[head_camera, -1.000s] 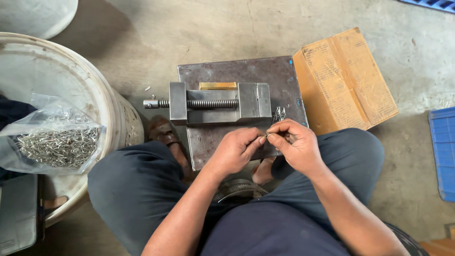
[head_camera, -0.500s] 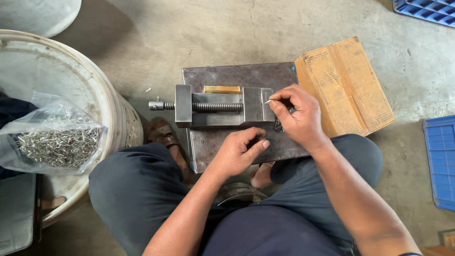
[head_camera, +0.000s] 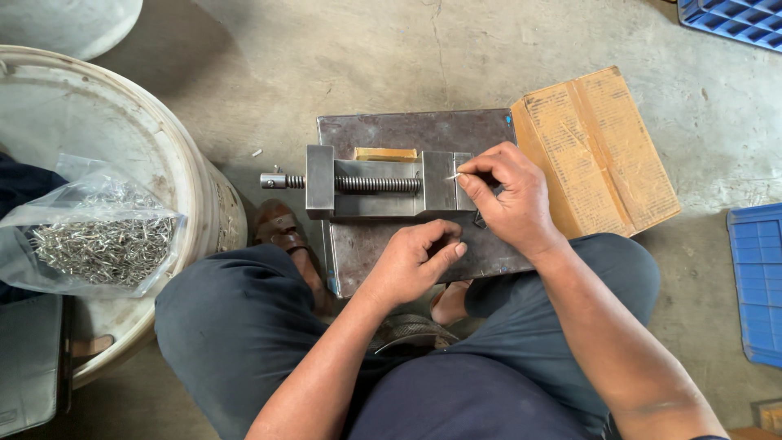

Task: The person sits on the floor and uses a bench vise to assemble small metal components. They pick up individual pieces, place them into the vise jaws, and tighten the screw to secure them. The person repeats this process for multiple items, occasionally adjusting the vise or moving parts between the vise and a nearby surface.

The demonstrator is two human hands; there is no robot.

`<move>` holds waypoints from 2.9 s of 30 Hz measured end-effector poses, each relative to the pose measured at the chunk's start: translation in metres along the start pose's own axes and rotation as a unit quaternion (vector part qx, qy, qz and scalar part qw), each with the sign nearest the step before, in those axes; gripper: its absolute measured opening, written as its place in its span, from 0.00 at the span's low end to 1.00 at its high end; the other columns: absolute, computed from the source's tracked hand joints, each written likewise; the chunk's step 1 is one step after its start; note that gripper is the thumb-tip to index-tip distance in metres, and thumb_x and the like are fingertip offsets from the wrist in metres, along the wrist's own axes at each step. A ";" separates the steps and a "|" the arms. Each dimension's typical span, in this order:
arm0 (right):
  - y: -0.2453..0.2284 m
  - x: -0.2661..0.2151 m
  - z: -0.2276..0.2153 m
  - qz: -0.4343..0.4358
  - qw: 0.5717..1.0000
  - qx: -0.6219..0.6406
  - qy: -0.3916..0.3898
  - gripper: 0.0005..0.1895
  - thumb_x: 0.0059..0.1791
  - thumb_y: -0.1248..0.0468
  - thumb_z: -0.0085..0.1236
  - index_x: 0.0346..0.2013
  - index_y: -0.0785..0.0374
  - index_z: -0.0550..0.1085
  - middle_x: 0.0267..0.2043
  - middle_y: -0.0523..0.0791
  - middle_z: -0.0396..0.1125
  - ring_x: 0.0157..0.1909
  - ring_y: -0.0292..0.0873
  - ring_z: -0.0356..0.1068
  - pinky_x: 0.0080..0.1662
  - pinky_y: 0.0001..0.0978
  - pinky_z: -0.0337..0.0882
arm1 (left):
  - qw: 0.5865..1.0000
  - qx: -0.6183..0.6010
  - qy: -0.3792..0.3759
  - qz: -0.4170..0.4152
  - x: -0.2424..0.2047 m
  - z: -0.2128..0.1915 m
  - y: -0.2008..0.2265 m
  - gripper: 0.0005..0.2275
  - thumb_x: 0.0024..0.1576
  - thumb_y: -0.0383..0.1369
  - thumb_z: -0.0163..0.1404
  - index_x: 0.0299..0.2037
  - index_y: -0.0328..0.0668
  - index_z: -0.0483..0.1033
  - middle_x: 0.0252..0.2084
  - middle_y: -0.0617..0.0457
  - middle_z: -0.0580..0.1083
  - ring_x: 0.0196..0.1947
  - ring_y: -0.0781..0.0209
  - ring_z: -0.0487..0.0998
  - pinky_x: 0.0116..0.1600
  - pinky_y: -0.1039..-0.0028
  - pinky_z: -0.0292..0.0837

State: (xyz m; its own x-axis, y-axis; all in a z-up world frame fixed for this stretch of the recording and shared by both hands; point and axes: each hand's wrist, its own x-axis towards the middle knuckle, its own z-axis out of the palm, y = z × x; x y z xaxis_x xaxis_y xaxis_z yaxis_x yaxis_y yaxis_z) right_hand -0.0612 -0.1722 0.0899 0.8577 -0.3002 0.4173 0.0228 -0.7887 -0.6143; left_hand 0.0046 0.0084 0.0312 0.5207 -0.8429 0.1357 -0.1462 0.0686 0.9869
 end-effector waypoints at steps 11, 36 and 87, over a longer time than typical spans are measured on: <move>0.001 0.000 -0.002 -0.008 1.000 -0.004 -0.002 0.04 0.51 0.68 0.65 0.40 0.65 0.79 0.40 0.45 0.71 0.39 0.40 0.71 0.40 0.30 0.71 | 1.000 0.002 -0.002 -0.004 -0.001 0.000 0.001 0.09 0.60 0.33 0.56 0.44 0.35 0.77 0.25 0.52 0.73 0.24 0.66 0.70 0.33 0.73 0.69; -0.005 0.009 -0.005 -0.044 0.998 -0.051 -0.014 0.03 0.51 0.70 0.64 0.40 0.63 0.79 0.39 0.44 0.71 0.38 0.40 0.73 0.39 0.31 0.72 | 1.000 -0.006 0.002 0.001 0.000 0.001 0.000 0.09 0.59 0.33 0.56 0.43 0.35 0.77 0.26 0.52 0.73 0.24 0.65 0.69 0.32 0.73 0.69; 0.062 -0.065 -0.026 0.287 0.949 0.123 0.038 0.09 0.54 0.66 0.58 0.48 0.63 0.80 0.33 0.43 0.66 0.29 0.33 0.64 0.34 0.27 0.68 | 0.999 -0.053 -0.005 0.000 0.003 0.007 -0.024 0.09 0.61 0.30 0.55 0.47 0.33 0.76 0.32 0.55 0.76 0.32 0.71 0.73 0.39 0.78 0.72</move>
State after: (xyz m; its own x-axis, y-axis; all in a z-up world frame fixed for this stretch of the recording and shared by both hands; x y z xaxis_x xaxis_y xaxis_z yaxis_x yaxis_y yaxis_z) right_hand -0.1294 -0.2159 0.0419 0.7260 -0.6877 0.0066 -0.3104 -0.3362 -0.8891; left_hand 0.0035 0.0003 0.0070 0.5117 -0.8484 0.1354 -0.0568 0.1238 0.9907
